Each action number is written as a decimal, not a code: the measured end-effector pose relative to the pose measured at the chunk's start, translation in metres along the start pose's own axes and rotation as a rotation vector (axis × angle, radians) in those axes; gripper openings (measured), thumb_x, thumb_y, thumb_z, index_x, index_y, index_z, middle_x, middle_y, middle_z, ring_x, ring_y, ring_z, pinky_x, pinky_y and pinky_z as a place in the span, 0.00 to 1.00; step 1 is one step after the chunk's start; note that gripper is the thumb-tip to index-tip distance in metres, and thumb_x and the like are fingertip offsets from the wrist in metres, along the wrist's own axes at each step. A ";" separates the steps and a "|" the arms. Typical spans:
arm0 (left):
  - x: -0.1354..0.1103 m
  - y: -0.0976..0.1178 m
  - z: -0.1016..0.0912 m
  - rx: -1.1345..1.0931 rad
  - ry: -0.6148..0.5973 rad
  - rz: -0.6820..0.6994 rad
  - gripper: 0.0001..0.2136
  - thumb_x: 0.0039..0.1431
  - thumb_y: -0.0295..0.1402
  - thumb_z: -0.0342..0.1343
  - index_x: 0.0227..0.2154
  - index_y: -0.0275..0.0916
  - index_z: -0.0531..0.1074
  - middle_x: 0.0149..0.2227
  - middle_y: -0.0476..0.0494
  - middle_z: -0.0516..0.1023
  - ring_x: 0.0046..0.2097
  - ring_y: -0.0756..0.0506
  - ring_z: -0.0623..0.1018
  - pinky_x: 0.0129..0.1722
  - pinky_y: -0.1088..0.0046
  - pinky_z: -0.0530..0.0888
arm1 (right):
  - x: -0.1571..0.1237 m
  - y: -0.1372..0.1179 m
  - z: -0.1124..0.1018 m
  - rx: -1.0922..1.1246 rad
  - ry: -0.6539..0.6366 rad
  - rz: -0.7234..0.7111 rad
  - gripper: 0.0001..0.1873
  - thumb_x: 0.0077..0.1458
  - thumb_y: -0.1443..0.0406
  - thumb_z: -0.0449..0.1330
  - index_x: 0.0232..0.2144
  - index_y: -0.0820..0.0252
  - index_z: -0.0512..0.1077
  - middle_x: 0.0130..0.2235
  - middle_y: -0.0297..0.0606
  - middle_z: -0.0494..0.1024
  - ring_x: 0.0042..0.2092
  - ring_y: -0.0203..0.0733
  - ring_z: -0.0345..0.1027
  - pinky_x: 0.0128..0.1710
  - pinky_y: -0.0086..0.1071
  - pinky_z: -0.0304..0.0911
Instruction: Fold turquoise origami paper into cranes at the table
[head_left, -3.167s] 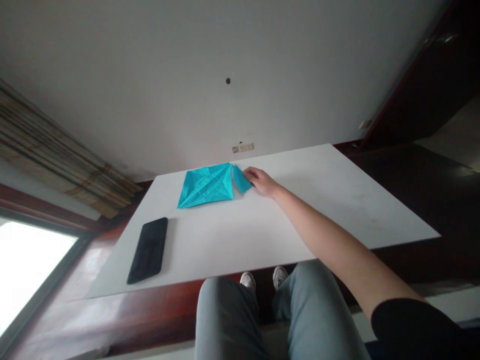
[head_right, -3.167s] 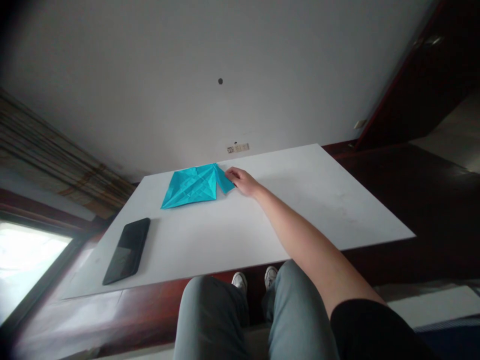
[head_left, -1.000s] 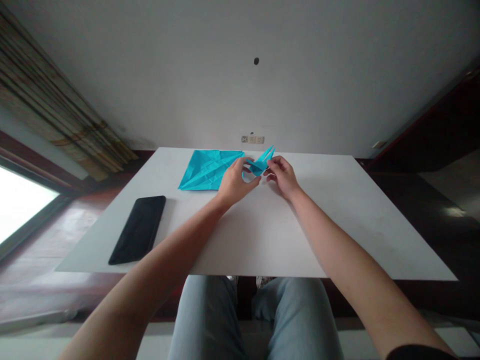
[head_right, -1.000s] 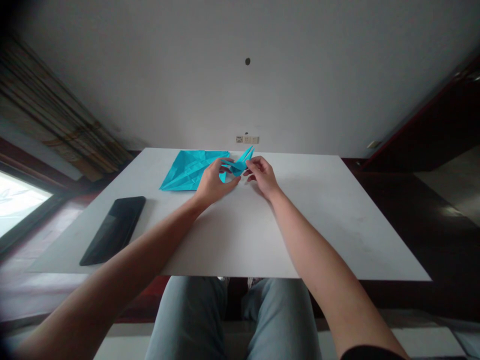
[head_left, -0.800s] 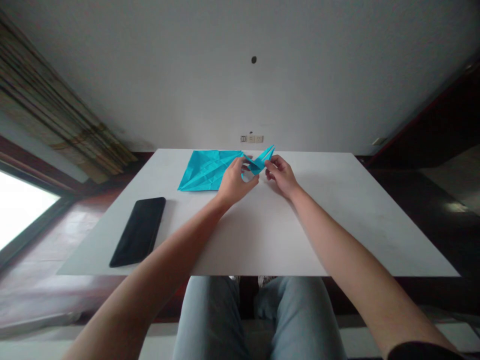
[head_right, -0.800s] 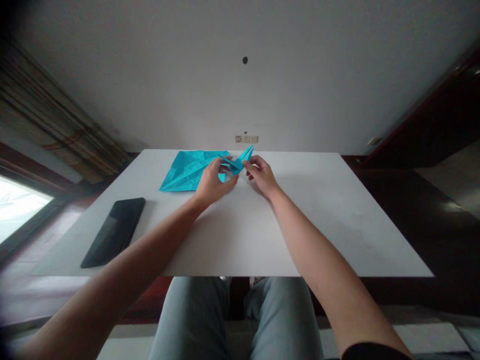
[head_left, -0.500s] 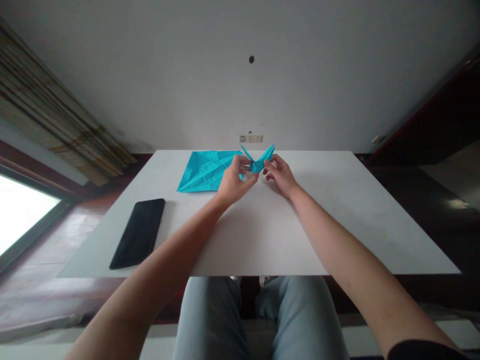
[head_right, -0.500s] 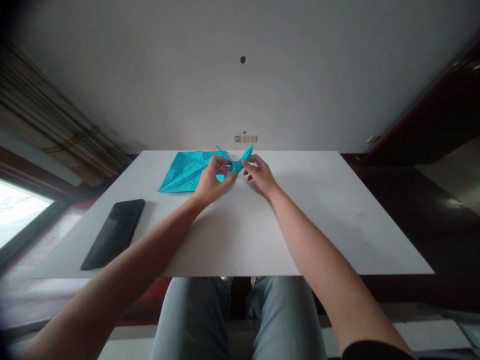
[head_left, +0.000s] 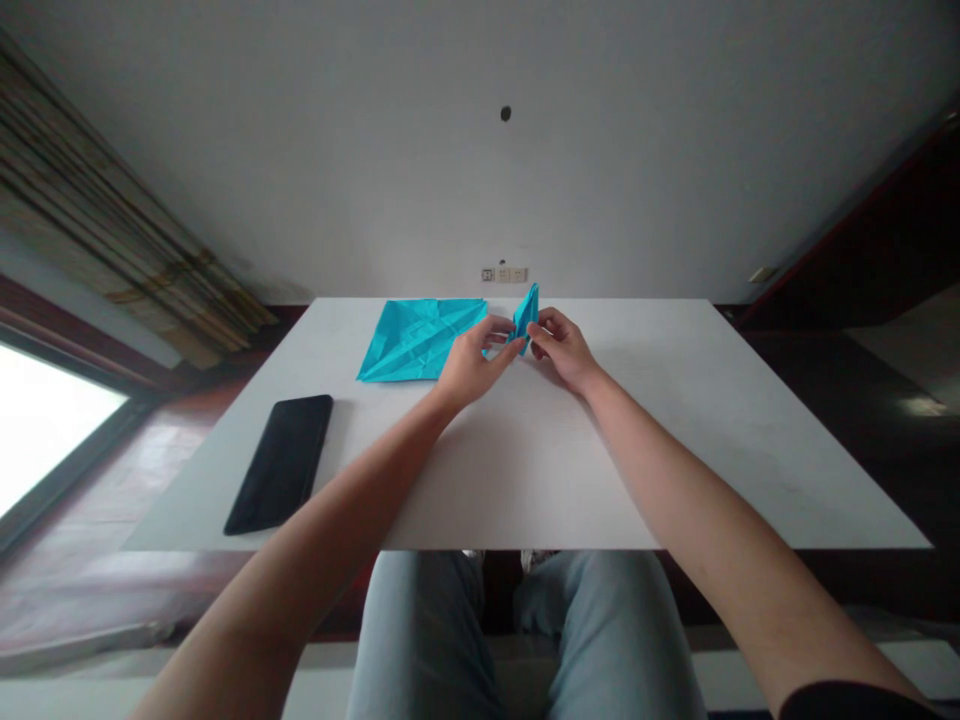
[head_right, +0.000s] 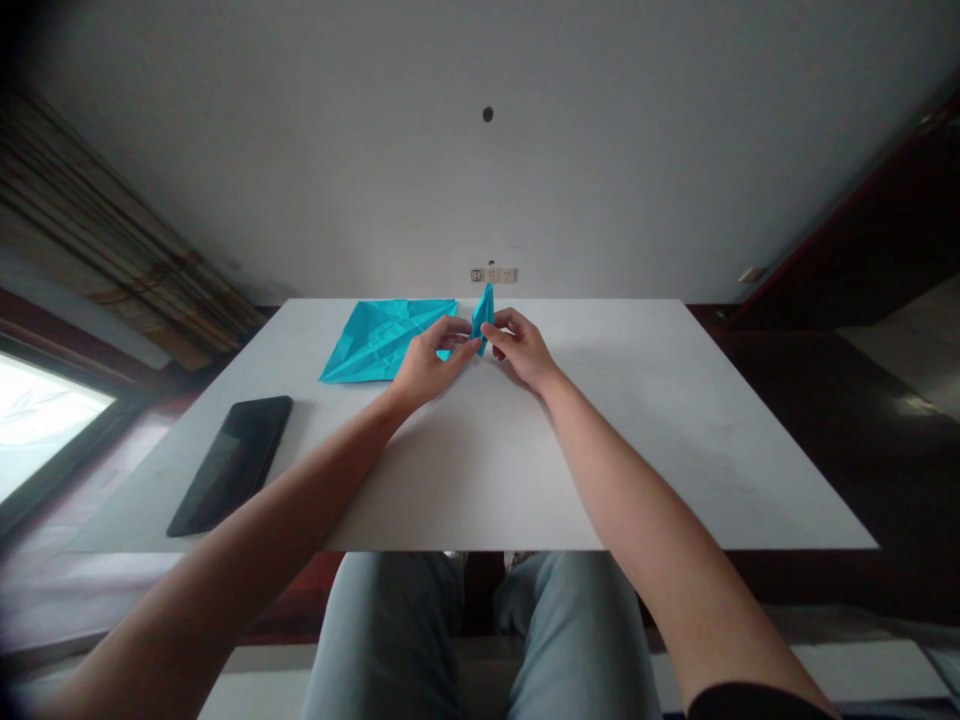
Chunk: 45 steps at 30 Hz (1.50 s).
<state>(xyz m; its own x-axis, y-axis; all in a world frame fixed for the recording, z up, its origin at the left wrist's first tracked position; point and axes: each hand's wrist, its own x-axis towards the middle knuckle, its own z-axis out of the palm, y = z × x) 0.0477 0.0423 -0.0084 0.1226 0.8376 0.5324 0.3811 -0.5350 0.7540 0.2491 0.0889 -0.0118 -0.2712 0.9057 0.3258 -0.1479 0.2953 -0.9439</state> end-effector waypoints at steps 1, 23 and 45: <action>0.000 0.000 0.000 -0.009 -0.002 -0.007 0.09 0.74 0.40 0.69 0.49 0.43 0.78 0.48 0.43 0.90 0.49 0.43 0.90 0.53 0.64 0.86 | 0.000 0.000 0.000 0.000 0.006 -0.005 0.37 0.47 0.31 0.80 0.34 0.50 0.73 0.30 0.26 0.75 0.27 0.33 0.61 0.28 0.33 0.60; 0.003 -0.010 0.000 -0.139 0.120 -0.138 0.17 0.69 0.32 0.72 0.53 0.45 0.71 0.44 0.49 0.84 0.35 0.51 0.85 0.33 0.77 0.77 | -0.001 0.008 -0.002 -0.052 -0.014 0.036 0.31 0.48 0.38 0.83 0.38 0.51 0.79 0.29 0.27 0.74 0.29 0.35 0.60 0.28 0.32 0.55; 0.002 -0.010 0.003 -0.225 0.057 -0.113 0.26 0.69 0.37 0.71 0.61 0.50 0.63 0.45 0.49 0.82 0.39 0.48 0.88 0.36 0.73 0.82 | 0.000 0.004 0.000 0.032 -0.010 0.012 0.37 0.48 0.39 0.84 0.49 0.45 0.73 0.32 0.23 0.78 0.30 0.37 0.74 0.34 0.34 0.71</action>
<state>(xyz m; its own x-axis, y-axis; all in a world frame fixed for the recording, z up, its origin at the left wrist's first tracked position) 0.0465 0.0496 -0.0157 0.0363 0.8893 0.4558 0.1751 -0.4547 0.8733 0.2484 0.0900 -0.0160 -0.2828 0.9061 0.3148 -0.1746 0.2740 -0.9457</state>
